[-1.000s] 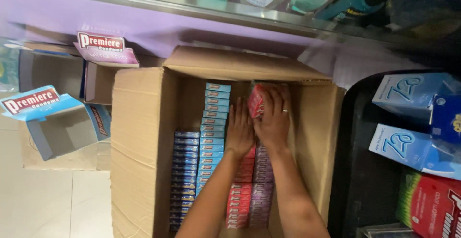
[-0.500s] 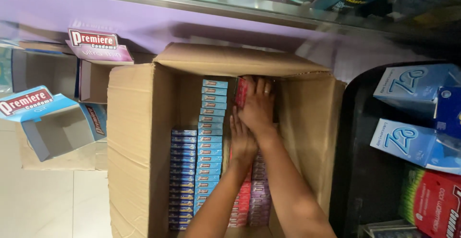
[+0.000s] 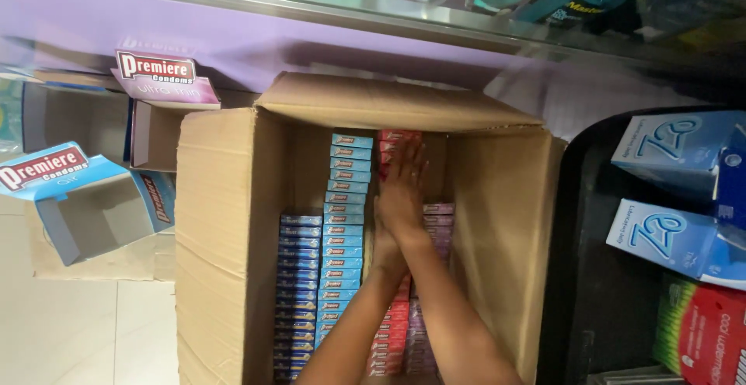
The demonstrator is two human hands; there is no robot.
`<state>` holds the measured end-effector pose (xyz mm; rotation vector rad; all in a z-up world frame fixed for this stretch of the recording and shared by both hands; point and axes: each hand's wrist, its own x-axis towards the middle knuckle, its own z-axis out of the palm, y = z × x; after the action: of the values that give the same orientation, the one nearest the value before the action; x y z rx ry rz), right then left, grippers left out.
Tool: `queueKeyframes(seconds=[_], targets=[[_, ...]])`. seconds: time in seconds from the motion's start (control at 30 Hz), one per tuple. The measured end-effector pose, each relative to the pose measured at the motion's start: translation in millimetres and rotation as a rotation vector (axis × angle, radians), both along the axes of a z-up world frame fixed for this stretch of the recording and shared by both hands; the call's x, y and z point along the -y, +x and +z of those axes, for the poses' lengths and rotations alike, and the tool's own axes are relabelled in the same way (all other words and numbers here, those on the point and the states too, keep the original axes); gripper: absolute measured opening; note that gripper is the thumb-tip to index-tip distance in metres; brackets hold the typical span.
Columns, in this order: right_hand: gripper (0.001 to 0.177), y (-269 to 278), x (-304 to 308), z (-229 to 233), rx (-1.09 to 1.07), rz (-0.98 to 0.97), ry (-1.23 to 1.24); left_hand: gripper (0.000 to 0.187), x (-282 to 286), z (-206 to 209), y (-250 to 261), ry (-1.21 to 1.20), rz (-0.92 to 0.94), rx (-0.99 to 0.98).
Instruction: The person sits on the floor and organizes small boxes of condoms into a large cardboard box. They take stacks of red, blue, and purple boxes from a nearby counter and arrange them in neat rows inside the larger box.
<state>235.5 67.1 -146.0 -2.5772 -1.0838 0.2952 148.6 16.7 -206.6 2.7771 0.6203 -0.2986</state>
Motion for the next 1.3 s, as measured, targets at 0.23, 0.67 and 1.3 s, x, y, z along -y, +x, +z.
queueKeyframes(seconds=[0.23,0.67,1.3], targets=[[0.069,15,29,-23,-0.416,-0.216,0.134,0.072,-14,44,-5,0.048,0.092,0.138],[0.053,9,42,-20,-0.439,-0.436,0.152,0.074,-51,42,6,-0.02,0.191,0.32],[0.066,45,37,-116,-0.92,-0.449,0.581,0.08,-105,60,38,-0.007,-0.029,0.276]])
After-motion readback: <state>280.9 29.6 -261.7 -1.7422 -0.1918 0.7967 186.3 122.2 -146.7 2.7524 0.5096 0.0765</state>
